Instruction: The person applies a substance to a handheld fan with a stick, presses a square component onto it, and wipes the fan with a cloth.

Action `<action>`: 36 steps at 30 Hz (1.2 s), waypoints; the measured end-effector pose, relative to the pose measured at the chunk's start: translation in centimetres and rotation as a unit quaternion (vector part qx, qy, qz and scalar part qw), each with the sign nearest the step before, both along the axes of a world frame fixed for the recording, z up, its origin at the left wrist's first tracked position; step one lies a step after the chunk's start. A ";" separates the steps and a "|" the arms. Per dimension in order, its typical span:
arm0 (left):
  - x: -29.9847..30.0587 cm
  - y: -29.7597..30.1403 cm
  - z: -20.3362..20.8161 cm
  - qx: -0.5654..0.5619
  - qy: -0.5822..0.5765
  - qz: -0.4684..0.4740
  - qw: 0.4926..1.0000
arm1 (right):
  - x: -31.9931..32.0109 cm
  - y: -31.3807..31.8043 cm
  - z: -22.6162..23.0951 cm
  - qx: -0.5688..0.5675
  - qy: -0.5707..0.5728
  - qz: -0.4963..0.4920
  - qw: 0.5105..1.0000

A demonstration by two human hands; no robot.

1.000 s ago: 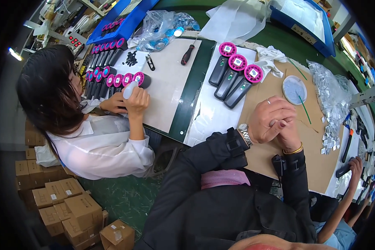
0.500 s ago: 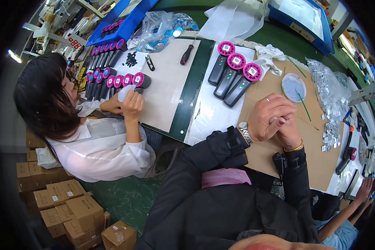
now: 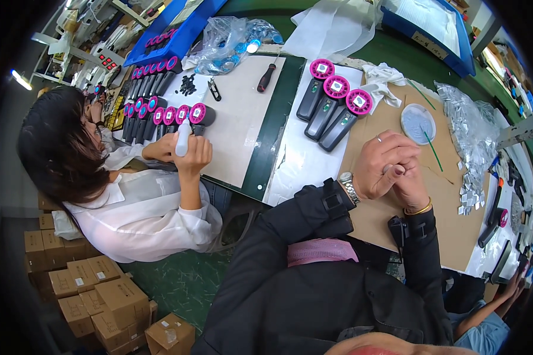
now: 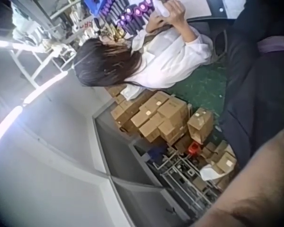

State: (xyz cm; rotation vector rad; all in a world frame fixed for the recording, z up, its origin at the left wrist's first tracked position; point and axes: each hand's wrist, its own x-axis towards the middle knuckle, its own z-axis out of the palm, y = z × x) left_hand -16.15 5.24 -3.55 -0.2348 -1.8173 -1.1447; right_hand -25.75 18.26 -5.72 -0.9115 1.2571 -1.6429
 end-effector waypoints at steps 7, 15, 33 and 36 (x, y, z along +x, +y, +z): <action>-0.1 -0.5 0.2 -0.011 0.021 0.036 0.999 | 0.9 -0.3 1.5 -0.007 -0.002 -0.019 1.000; 0.2 -0.1 -0.1 0.056 -0.043 0.076 0.995 | 1.7 1.3 5.9 -0.025 0.062 -0.214 0.974; -0.4 1.6 0.7 -0.061 -0.054 0.052 0.995 | -8.7 23.8 1.4 0.202 0.359 -0.635 0.653; -0.2 1.4 0.8 -0.098 -0.102 0.025 0.990 | -11.0 27.1 1.2 0.309 0.474 -0.666 0.486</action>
